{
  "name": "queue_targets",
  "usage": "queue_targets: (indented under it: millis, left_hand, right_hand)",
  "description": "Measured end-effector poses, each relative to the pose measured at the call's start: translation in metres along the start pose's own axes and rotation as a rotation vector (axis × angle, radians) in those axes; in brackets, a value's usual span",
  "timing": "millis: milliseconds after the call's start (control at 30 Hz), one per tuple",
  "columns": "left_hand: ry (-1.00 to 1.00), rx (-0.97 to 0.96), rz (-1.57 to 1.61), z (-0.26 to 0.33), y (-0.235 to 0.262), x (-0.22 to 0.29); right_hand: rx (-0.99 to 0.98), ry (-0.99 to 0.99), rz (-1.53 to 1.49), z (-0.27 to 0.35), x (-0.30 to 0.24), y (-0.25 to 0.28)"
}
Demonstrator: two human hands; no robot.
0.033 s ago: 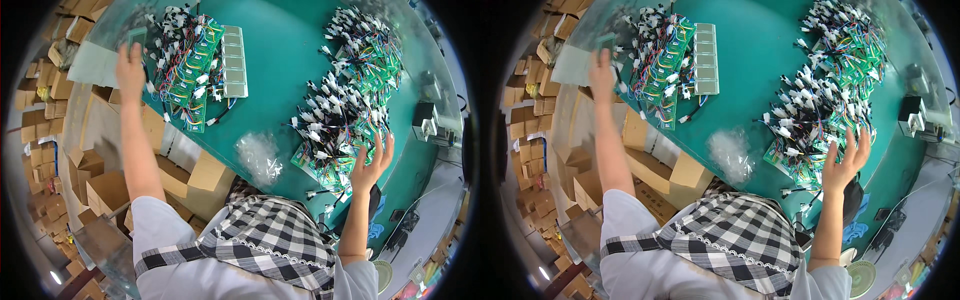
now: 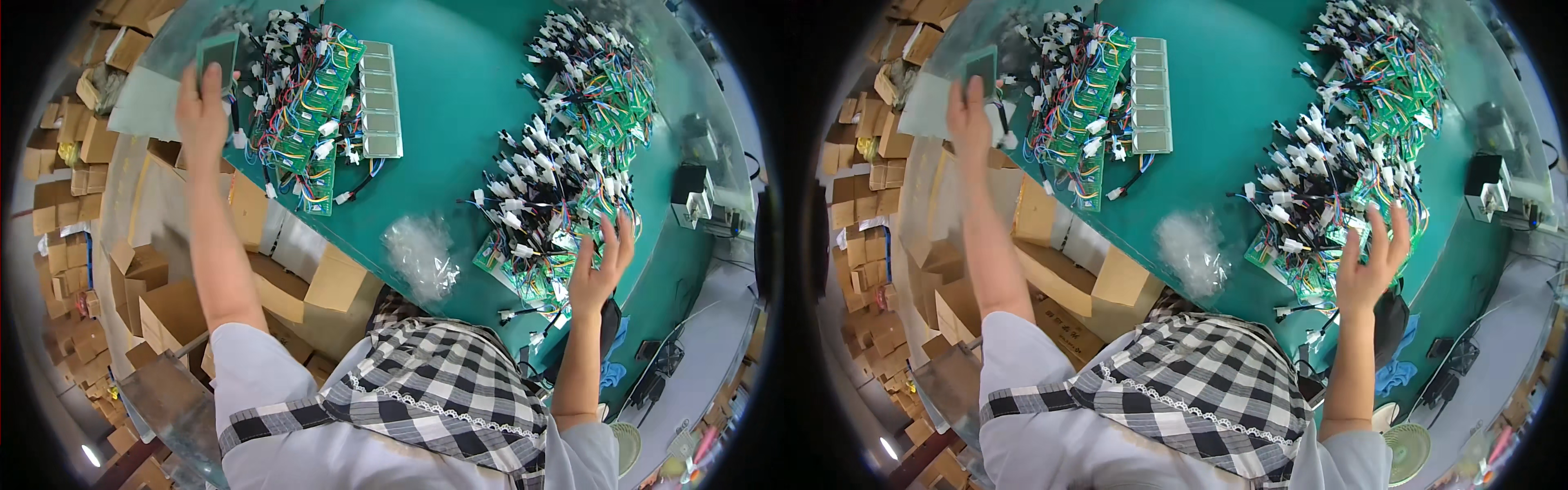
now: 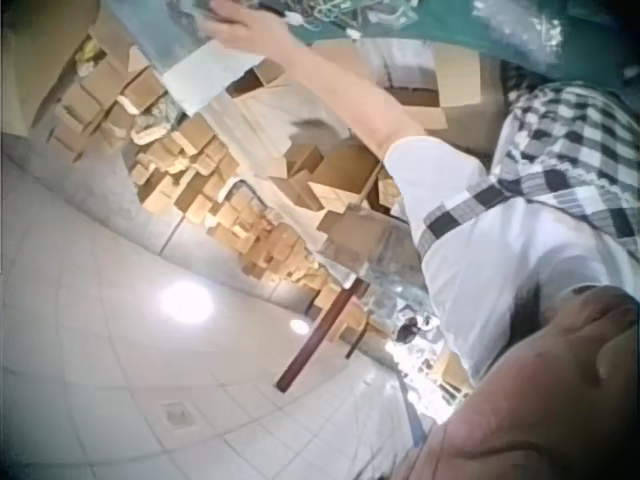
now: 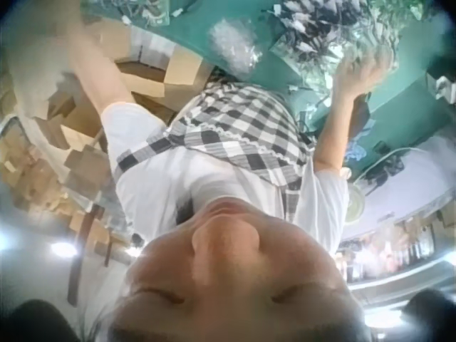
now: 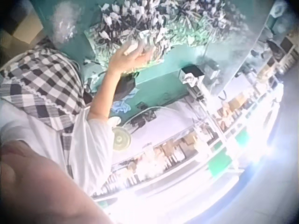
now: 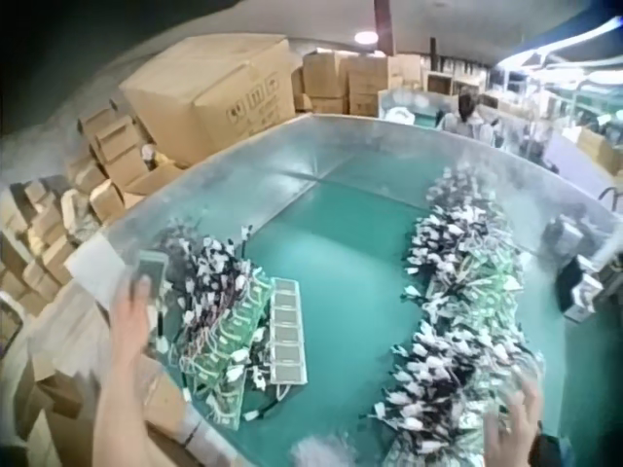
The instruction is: The person assembles electronic components at a workstation, inserting wires into a multi-slot green circuit board. They retrieve additional components from a cardboard box and place them on the table, then continue the assembly process by hand.
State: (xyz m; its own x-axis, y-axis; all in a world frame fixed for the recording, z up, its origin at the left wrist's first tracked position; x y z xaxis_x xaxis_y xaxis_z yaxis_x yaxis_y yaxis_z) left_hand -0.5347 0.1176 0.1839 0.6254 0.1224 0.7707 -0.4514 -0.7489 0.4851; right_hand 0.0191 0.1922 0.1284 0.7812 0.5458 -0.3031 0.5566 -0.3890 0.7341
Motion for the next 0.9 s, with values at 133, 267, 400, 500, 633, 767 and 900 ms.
queue_targets:
  millis: [133,267,400,500,633,767,900]
  left_hand:
    - [-0.316,-0.579,0.395,0.09,-0.069,0.146]
    - [-0.301,-1.146,0.389,0.202,-0.16,0.18]
    - [-0.77,-0.513,0.118,0.223,-0.165,0.193]
    - [-0.728,-0.603,0.123,0.246,-0.17,0.185]
    - [-0.726,-0.835,0.058,0.273,-0.188,0.183]
    - [-0.695,-0.824,0.109,0.288,-0.199,0.177]
    - [-0.664,-0.819,0.245,0.288,-0.195,0.178]
  right_hand:
    - [-0.586,-0.681,-1.105,0.003,-0.05,-0.06]
    - [-1.182,-1.299,-2.021,0.033,-0.138,-0.086]
    - [-1.258,-1.123,-2.329,0.056,-0.12,-0.093]
    - [-1.02,-1.47,-2.399,0.072,-0.112,-0.087]
    - [-1.057,-1.461,-2.127,0.104,-0.111,-0.088]
    - [-0.819,-1.602,-2.176,0.099,-0.11,-0.085]
    - [-0.835,-1.442,-2.143,0.095,-0.106,-0.08]
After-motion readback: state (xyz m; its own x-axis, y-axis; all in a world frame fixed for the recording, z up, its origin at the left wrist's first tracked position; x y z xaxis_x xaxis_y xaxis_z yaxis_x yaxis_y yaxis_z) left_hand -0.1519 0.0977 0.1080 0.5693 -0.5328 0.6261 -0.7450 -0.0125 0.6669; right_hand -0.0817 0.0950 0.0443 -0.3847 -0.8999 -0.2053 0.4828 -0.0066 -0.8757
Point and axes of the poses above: each hand's wrist, its own z-axis away from the middle knuckle, its own y-axis out of the back of the hand, x = y × z, the point moved 8 cm from there along -z, towards the middle knuckle, and after that the axes turned 4 degrees about x, right-handed, at the moved point
